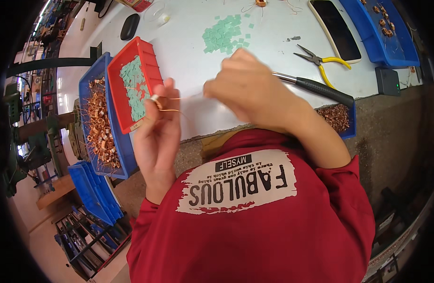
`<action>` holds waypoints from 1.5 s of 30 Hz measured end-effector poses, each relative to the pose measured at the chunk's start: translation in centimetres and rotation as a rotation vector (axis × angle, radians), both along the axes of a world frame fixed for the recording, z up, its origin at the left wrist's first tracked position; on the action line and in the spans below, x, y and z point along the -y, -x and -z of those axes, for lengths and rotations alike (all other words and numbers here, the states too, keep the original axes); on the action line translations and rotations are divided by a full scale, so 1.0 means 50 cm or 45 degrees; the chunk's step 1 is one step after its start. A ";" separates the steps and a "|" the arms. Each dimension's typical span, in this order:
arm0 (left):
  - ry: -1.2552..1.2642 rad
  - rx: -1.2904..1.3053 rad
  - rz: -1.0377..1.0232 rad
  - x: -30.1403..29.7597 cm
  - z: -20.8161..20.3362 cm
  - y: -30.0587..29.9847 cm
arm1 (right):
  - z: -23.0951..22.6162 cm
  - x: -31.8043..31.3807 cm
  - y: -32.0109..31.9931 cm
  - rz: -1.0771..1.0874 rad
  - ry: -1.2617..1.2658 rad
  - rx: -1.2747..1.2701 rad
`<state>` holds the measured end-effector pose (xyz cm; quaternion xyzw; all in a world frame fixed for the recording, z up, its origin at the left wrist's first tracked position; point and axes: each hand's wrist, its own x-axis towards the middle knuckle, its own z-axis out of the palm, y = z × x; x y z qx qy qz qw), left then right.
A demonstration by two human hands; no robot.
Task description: The person is assembling small copper components by inserting wires and tapping them with a hammer on a workbench.
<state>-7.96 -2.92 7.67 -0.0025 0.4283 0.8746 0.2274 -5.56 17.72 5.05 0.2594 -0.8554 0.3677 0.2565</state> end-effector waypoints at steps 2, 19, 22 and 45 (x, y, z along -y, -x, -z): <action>0.040 -0.024 -0.087 -0.009 -0.014 0.009 | 0.004 0.028 -0.012 -0.045 -0.029 -0.030; 0.316 -0.525 0.121 -0.063 -0.012 -0.032 | -0.048 0.002 -0.052 0.080 0.839 0.614; 0.474 -0.550 0.329 -0.078 -0.011 -0.038 | -0.071 0.015 -0.034 0.020 1.063 1.102; 0.727 -0.378 0.565 -0.030 -0.002 -0.056 | -0.043 -0.096 0.002 0.270 1.300 0.143</action>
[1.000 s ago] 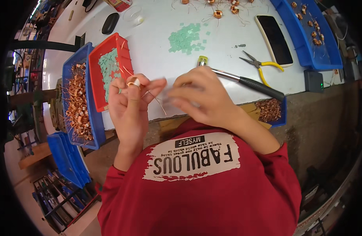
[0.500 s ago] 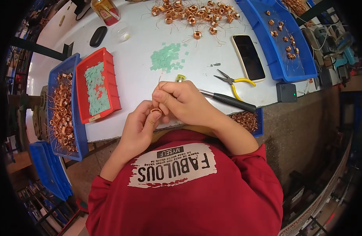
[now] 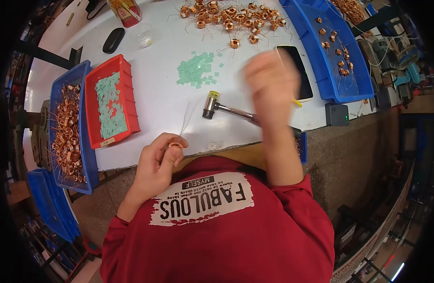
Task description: The person is assembling small copper components by inserting wires and tapping them with a hammer on a workbench.
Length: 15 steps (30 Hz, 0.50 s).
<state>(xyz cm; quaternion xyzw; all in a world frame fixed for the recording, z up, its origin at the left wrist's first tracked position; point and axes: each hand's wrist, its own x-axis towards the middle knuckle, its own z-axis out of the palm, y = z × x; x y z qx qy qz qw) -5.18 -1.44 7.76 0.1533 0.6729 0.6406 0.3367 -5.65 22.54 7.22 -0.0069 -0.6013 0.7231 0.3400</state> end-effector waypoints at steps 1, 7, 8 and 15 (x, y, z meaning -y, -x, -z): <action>-0.019 0.068 -0.046 0.009 0.016 0.006 | -0.002 -0.039 0.020 0.001 -0.004 -0.003; -0.049 0.237 -0.211 0.021 0.017 0.036 | 0.049 -0.064 0.109 -0.117 -1.451 0.582; -0.061 0.230 -0.227 0.017 0.005 0.038 | 0.060 -0.067 0.111 -0.081 -1.617 0.566; -0.043 0.207 -0.238 0.045 0.044 0.036 | 0.129 -0.038 0.124 -0.134 -1.725 0.696</action>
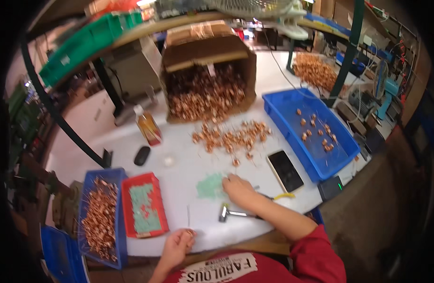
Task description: The person is assembling small copper components by inserting wires and tapping them with a hammer on a workbench.
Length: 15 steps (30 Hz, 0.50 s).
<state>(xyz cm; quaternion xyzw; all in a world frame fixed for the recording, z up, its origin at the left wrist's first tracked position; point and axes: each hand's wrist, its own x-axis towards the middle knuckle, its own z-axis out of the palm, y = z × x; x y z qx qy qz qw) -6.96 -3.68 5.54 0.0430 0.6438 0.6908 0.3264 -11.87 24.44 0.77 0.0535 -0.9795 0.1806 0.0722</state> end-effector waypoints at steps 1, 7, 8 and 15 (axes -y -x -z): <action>-0.007 -0.053 -0.005 -0.005 -0.001 -0.001 | 0.009 0.002 -0.014 0.078 0.079 0.062; -0.029 0.035 0.135 -0.024 -0.016 -0.004 | 0.003 0.008 -0.031 0.004 0.131 -0.005; -0.024 0.069 0.146 -0.023 -0.018 -0.006 | -0.007 0.015 -0.036 -0.010 0.163 0.007; -0.037 0.176 -0.031 -0.025 -0.012 0.022 | -0.137 0.061 -0.095 0.043 0.427 -0.449</action>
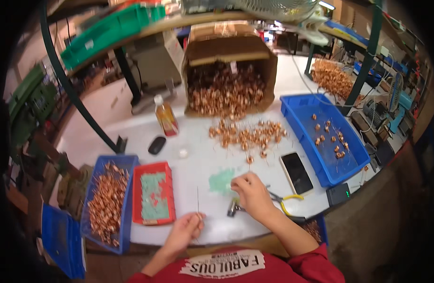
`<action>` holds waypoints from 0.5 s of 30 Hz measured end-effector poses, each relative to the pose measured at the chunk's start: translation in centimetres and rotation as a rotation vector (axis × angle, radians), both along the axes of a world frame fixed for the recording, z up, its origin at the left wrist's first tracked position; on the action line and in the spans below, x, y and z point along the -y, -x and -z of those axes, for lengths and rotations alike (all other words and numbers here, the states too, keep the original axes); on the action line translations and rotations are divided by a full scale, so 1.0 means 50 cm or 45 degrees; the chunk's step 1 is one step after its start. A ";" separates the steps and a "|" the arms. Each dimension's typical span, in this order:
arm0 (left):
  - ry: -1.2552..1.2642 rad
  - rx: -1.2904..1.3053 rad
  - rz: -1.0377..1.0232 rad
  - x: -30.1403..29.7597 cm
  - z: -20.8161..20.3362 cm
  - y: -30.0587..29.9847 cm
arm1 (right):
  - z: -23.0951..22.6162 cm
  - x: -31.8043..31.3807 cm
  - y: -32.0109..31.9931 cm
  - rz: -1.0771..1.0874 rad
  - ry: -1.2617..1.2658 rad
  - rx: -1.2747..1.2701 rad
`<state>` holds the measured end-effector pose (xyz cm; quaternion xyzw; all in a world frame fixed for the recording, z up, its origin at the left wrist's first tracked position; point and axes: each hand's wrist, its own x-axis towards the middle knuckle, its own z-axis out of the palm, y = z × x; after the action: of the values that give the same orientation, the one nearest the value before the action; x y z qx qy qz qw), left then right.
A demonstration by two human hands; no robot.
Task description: The person is assembling small copper components by inserting wires and tapping them with a hammer on a workbench.
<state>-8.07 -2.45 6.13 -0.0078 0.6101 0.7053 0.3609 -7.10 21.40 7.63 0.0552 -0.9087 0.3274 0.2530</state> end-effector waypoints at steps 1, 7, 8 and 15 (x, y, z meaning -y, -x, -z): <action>-0.054 -0.036 0.014 0.000 0.015 0.010 | -0.019 0.011 -0.008 -0.014 0.000 0.070; -0.311 0.097 0.022 -0.001 -0.043 -0.013 | -0.075 0.084 -0.070 -0.228 0.202 0.087; -0.249 0.059 0.032 -0.003 -0.046 0.000 | -0.064 0.094 -0.067 -0.255 0.304 0.096; -0.291 0.017 0.043 -0.009 -0.051 -0.026 | -0.029 0.103 -0.087 -0.428 0.189 -0.025</action>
<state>-6.77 -1.98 8.67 0.0391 0.5234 0.7639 0.3755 -2.75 16.23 9.09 0.1906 -0.8575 0.4308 0.2070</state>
